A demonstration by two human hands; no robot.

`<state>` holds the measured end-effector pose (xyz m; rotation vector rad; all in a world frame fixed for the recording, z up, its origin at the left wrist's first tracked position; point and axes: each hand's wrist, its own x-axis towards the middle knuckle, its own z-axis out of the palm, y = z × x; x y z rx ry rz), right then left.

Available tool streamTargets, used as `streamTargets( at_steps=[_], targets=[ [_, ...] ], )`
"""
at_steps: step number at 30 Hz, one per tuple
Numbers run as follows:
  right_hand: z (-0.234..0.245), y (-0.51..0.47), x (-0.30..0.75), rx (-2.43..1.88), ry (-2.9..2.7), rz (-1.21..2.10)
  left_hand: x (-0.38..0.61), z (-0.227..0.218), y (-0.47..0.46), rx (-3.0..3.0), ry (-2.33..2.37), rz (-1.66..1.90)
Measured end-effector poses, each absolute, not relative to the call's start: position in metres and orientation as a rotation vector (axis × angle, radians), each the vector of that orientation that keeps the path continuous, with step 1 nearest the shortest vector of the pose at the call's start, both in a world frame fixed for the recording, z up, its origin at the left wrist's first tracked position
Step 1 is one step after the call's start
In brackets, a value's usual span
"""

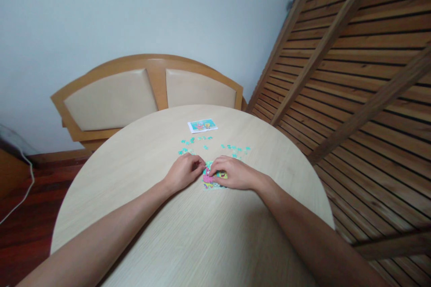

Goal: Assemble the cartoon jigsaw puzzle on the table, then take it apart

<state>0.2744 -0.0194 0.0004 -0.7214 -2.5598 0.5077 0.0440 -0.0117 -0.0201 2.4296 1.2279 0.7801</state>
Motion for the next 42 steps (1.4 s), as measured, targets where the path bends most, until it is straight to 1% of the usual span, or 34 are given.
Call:
streamTargets(
  at_steps=[11,17,19,22,25,29,42],
  targets=[
    [-0.003,-0.020,0.274,-0.729,-2.560,0.391,0.041,-0.020,-0.009,2.518,1.175,0.722],
    [-0.003,-0.020,0.273,-0.742,-2.577,0.366,0.007,-0.001,0.001,2.498,1.250,0.677],
    [-0.002,-0.019,0.273,-0.735,-2.585,0.366,-0.010,0.008,0.006,2.440,1.357,0.641],
    [-0.001,-0.019,0.273,-0.754,-2.588,0.376,-0.030,0.020,0.009,2.335,1.370,0.461],
    [-0.002,-0.017,0.274,-0.779,-2.589,0.379,-0.038,0.026,0.006,2.264,1.204,0.288],
    [-0.003,-0.015,0.275,-0.788,-2.591,0.377,-0.035,0.024,0.000,2.222,1.141,0.155],
    [-0.005,-0.016,0.276,-0.791,-2.593,0.383,-0.024,0.015,-0.003,2.259,1.049,0.127]
  ],
)
